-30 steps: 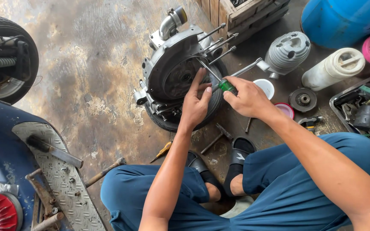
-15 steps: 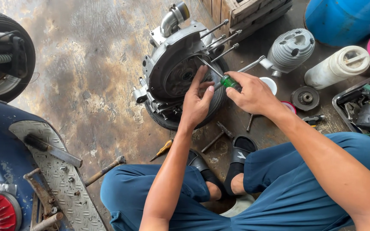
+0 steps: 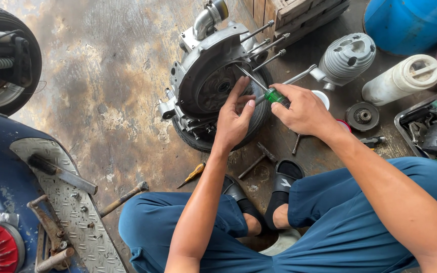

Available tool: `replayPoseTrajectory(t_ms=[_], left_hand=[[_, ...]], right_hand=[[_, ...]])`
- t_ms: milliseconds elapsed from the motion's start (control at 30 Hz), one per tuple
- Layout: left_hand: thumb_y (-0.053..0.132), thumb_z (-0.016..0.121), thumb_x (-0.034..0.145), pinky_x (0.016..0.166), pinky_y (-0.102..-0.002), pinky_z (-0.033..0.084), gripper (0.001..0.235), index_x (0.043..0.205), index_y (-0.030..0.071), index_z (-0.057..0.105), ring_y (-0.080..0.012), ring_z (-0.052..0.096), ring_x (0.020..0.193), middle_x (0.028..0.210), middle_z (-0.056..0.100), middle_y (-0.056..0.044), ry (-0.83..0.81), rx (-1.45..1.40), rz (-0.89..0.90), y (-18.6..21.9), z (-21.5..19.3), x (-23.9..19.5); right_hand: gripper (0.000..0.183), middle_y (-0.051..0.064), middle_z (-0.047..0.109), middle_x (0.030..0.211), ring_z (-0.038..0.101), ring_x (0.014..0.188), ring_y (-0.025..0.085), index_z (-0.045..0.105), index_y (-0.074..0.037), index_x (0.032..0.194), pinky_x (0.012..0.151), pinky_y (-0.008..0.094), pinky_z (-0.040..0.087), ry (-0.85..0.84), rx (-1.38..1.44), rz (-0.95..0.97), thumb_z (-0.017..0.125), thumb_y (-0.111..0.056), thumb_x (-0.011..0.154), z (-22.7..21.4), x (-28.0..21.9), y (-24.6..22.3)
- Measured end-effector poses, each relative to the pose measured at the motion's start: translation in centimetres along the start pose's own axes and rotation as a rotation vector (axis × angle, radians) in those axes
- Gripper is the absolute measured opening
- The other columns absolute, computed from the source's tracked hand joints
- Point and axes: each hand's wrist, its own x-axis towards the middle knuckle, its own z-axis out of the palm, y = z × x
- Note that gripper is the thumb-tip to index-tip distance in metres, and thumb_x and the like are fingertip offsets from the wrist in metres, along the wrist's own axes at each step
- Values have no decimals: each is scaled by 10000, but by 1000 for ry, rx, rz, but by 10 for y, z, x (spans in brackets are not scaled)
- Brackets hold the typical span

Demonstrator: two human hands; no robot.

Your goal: The person sits on the floor and uses a socket wrench to tighten bolts on a motorcycle engine casing. They then use a screwdriver to adjust a component inside the engine and continue to tighten bolts with the wrench.

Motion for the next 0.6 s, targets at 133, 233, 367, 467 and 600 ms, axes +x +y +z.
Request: replayPoseTrajectory(t_ms=[133, 233, 367, 467, 600], left_hand=[[206, 559, 1085, 957, -460, 567, 574, 1617, 172, 348, -294, 630, 1281, 1598, 444, -132, -10, -3, -6, 1, 1, -1], [185, 542, 1093, 965, -492, 562, 560, 1617, 170, 343, -317, 619, 1291, 1601, 430, -153, -12, -7, -6, 4, 1, -1], [186, 560, 1084, 962, -481, 564, 568, 1614, 169, 354, -309, 631, 1278, 1592, 446, -151, -6, -15, -6, 3, 1, 0], [179, 578, 1073, 940, -444, 571, 574, 1608, 171, 373, -281, 647, 1259, 1581, 472, -133, 1, -19, -6, 1, 1, -1], [167, 578, 1073, 923, -439, 578, 568, 1604, 158, 377, -288, 650, 1252, 1569, 484, -142, 5, -30, -1, 1, 2, -3]], right_hand=[[567, 192, 698, 1228, 652, 1139, 432, 633, -119, 1410, 904, 539, 506, -4, -23, 15, 613, -372, 903, -4, 1, -2], [569, 199, 697, 1234, 650, 1145, 435, 637, -113, 1404, 908, 545, 507, -4, -23, 16, 621, -377, 900, -3, 1, -1], [580, 192, 701, 1232, 655, 1148, 425, 637, -108, 1407, 917, 536, 503, -16, -19, 33, 617, -381, 896, -5, 1, -4], [582, 194, 701, 1233, 652, 1154, 426, 635, -106, 1408, 924, 534, 502, -24, -12, 40, 623, -374, 892, -6, 1, -4], [574, 183, 711, 1211, 660, 1144, 417, 642, -115, 1402, 926, 528, 503, -40, -16, 64, 621, -374, 890, -6, -1, -5]])
